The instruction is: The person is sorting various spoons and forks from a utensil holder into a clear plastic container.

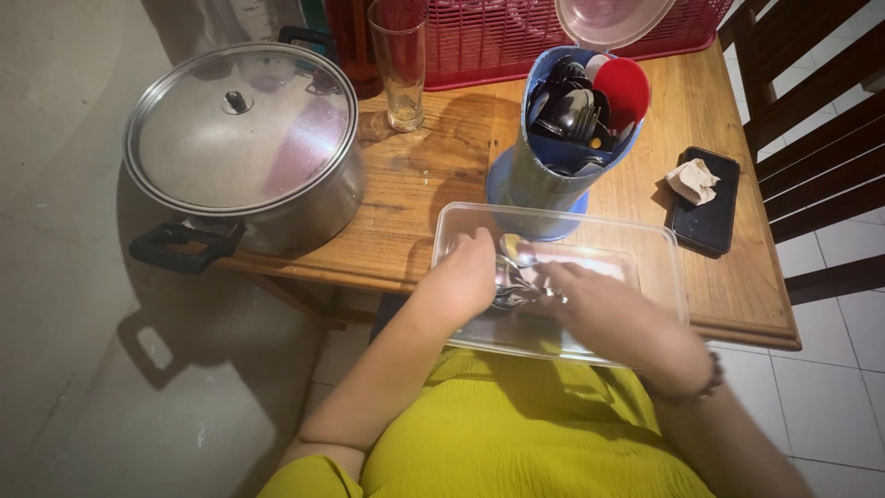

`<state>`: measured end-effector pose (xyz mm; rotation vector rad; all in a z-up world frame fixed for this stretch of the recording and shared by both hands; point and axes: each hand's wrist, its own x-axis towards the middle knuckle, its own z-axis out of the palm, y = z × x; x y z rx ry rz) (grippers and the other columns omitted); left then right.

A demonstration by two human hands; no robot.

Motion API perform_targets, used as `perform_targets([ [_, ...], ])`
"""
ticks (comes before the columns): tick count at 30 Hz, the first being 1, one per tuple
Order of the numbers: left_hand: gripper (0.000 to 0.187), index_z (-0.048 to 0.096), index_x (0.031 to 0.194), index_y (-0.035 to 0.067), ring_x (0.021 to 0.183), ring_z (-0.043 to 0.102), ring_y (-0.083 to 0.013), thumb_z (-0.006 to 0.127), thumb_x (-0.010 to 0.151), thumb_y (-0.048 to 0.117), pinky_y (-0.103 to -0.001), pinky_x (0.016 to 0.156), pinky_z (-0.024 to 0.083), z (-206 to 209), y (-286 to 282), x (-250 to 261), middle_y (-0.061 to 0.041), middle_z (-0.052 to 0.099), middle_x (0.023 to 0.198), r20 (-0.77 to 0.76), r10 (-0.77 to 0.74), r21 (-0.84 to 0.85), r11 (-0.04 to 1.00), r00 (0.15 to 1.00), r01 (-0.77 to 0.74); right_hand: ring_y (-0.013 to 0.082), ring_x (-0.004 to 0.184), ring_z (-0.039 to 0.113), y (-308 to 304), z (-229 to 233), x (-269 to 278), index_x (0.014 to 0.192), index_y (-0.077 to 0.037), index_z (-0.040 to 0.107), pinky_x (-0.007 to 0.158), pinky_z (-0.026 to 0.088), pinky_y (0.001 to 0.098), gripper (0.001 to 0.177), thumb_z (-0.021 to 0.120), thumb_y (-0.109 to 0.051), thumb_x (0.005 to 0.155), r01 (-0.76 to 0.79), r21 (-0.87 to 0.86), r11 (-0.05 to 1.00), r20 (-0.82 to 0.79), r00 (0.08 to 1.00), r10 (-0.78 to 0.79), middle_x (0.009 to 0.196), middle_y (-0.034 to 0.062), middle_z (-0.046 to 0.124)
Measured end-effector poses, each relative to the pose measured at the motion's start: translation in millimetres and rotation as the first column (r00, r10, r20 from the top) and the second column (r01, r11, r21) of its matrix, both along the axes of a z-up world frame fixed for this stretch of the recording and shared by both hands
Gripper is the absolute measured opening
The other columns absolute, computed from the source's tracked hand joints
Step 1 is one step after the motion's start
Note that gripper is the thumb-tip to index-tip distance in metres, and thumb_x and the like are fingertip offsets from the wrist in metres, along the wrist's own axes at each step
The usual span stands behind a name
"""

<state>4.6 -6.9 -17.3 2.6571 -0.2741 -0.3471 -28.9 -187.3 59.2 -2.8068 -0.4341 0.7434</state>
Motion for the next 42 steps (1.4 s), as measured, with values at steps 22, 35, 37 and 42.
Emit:
perform_targets([
  [22,0.043,0.069,0.112,0.004,0.107,0.053,-0.0367,0.071,0.072,-0.012,-0.058,0.088,0.057,3,9,4,-0.016,0.054,0.117,0.063,-0.256,-0.045,0.965,0.965,0.259,0.0458,0.137,0.05,31,49,-20,0.147,-0.033,0.054,0.102,0.056,0.0588,0.048,0.055,-0.039,0.099,0.041,-0.134,0.99,-0.025,0.999,-0.044,0.165,0.0104,0.033],
  [35,0.015,0.068,0.094,0.006,0.103,0.057,-0.0389,0.069,0.082,-0.002,-0.056,0.089,0.056,-13,11,8,-0.013,0.058,0.102,0.074,-0.24,-0.055,0.968,0.968,0.244,0.0425,0.12,0.067,11,6,-10,0.137,-0.018,0.061,0.096,0.062,0.054,0.045,0.065,-0.017,0.092,-0.039,-0.057,0.998,-0.02,0.999,0.038,0.162,0.0155,0.035],
  [37,0.012,0.067,0.093,0.007,0.104,0.057,-0.0398,0.068,0.084,0.0,-0.056,0.091,0.055,-16,11,8,-0.013,0.058,0.102,0.068,-0.241,-0.065,0.967,0.968,0.246,0.0416,0.117,0.07,11,9,-11,0.13,-0.01,0.064,0.094,0.063,0.0526,0.038,0.065,-0.013,0.092,-0.062,-0.051,0.997,-0.013,0.998,0.062,0.16,0.0169,0.037],
  [42,0.004,0.074,0.087,0.005,0.103,0.059,-0.0377,0.07,0.085,0.005,-0.055,0.092,0.055,-21,11,10,-0.015,0.062,0.1,0.081,-0.241,-0.014,0.97,0.967,0.243,0.0356,0.108,0.075,8,1,-7,0.117,-0.006,0.071,0.087,0.067,0.0422,0.027,0.06,-0.01,0.093,-0.058,-0.107,0.993,0.007,0.998,0.059,0.157,0.0151,0.042],
])
